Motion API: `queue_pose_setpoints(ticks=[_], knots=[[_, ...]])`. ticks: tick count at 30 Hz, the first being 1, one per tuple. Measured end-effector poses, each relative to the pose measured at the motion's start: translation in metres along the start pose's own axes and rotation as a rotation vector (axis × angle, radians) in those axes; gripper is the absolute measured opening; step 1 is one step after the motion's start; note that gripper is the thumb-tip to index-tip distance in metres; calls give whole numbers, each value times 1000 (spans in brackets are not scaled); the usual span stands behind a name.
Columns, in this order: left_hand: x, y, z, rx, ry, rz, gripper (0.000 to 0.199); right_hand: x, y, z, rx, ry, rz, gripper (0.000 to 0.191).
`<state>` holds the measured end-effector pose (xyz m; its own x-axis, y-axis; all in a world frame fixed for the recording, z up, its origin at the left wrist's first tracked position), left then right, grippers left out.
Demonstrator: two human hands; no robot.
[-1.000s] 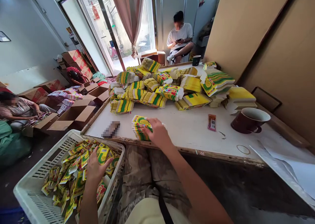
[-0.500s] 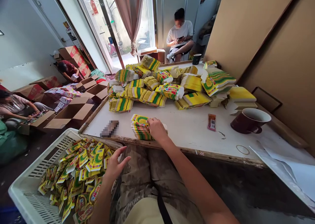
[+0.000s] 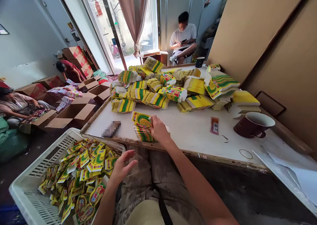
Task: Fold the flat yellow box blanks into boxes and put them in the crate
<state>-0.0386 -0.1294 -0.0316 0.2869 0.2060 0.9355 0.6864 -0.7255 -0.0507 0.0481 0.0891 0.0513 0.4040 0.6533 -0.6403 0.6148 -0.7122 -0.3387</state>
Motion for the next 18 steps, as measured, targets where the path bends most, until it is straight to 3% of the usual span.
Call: queue_pose_setpoints(ticks=[4, 7, 9, 13, 16, 18], knots=[[19, -3, 16, 42, 542, -11, 61, -34, 39, 5, -89, -428, -41, 36], [30, -8, 14, 190, 968, -42, 53, -62, 78, 26, -266, -683, -61, 34], [35, -10, 11, 263, 1094, -80, 47, -69, 94, 32, -298, -793, -19, 31], [47, -10, -6, 403, 1066, -26, 32, -75, 111, 42, -395, -1025, 95, 38], [47, -7, -15, 496, 911, 28, 40, -84, 124, 52, -491, -1136, 96, 47], [36, -6, -13, 530, 783, -7, 49, -79, 128, 62, -463, -1070, 109, 51]])
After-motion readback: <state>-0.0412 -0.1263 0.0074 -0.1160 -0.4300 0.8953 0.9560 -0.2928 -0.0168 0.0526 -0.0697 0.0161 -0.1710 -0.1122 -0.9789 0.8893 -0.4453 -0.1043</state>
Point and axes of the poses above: each hand's wrist, its own y-axis away from the middle knuckle, its own z-axis out of the palm, x = y × z, the point moved 10 cm from there along -y, towards the middle knuckle, and after that the axes turned 9 degrees about x, right-handed, at the moved point
